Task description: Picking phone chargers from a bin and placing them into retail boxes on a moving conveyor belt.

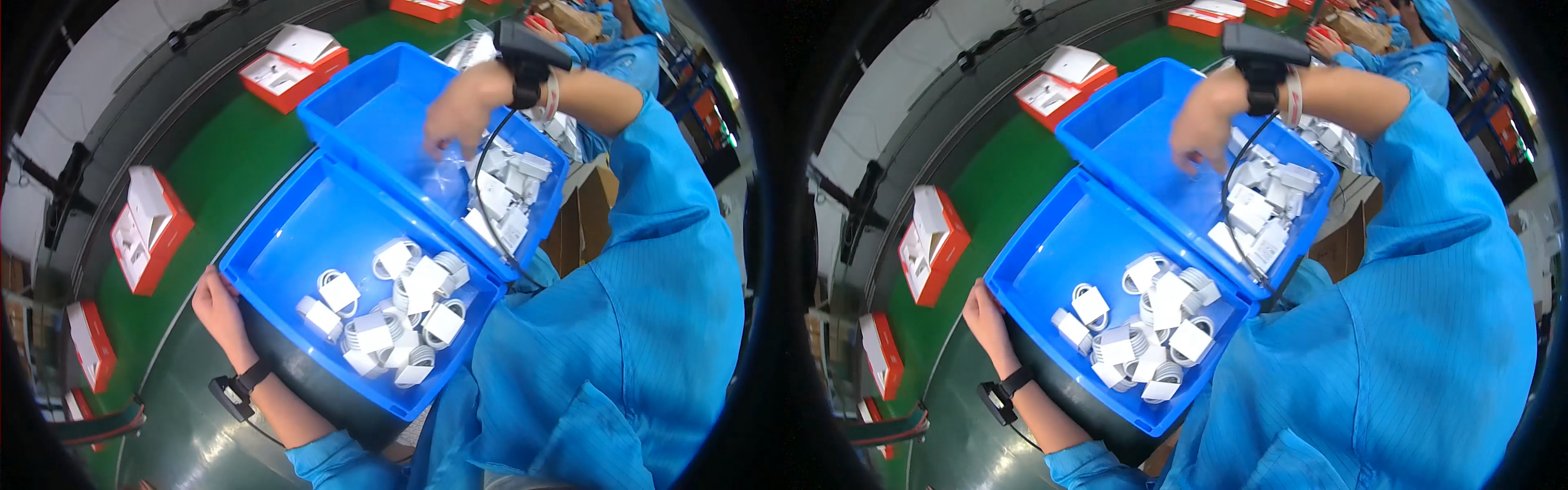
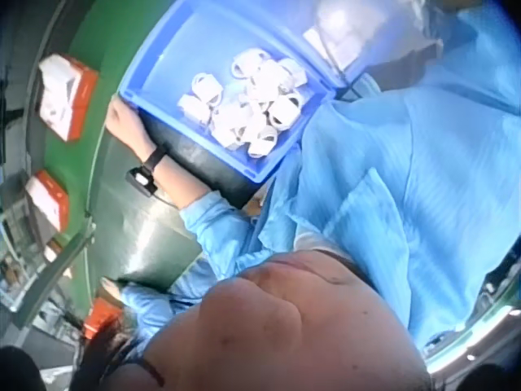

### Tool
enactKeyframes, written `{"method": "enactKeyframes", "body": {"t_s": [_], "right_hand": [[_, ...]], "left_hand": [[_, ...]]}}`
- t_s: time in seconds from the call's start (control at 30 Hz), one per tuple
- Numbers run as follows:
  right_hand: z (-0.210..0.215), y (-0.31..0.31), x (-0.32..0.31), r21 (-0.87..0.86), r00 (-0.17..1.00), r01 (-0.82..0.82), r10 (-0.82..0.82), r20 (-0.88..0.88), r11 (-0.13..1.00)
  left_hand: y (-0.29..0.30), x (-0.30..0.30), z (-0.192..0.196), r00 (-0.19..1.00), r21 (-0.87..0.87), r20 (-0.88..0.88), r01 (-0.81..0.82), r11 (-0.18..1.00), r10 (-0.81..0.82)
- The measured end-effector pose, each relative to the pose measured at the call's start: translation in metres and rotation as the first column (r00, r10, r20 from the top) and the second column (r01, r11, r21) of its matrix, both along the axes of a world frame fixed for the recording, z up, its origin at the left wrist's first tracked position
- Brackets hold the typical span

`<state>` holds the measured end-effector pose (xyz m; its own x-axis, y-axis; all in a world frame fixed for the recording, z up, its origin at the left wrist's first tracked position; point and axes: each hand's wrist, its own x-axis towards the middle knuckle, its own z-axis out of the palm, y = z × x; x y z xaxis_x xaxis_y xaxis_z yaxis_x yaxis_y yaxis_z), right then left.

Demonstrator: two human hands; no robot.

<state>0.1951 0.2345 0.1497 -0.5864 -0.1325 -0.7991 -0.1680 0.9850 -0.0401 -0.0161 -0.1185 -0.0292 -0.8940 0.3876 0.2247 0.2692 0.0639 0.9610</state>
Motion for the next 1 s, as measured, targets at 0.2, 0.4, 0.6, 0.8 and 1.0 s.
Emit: {"method": "enactKeyframes", "body": {"t_s": [0.2,0.4,0.6,0.8,1.0], "right_hand": [[-0.050,0.033,0.074,-0.241,0.990,0.126,-0.138,-0.033,0.962],[-0.054,0.031,0.082,-0.231,0.997,0.028,-0.043,-0.061,0.973],[-0.046,0.030,0.080,-0.318,0.938,0.306,-0.342,-0.061,0.897],[0.012,0.031,0.049,-0.519,0.841,0.172,-0.399,-0.365,0.837],[0.153,-0.061,-0.044,-0.490,0.595,-0.289,-0.246,-0.765,0.823]], "left_hand": [[-0.004,0.004,-0.009,0.998,0.012,0.059,-0.023,1.000,0.022],[-0.005,0.004,-0.009,0.997,-0.024,0.063,-0.036,0.999,0.038],[-0.005,-0.001,-0.008,0.999,-0.025,0.030,-0.013,1.000,0.014],[-0.006,0.006,-0.006,0.997,-0.069,-0.001,-0.083,0.994,0.083],[-0.001,0.014,0.005,0.997,-0.056,-0.006,-0.074,0.996,0.074]]}}
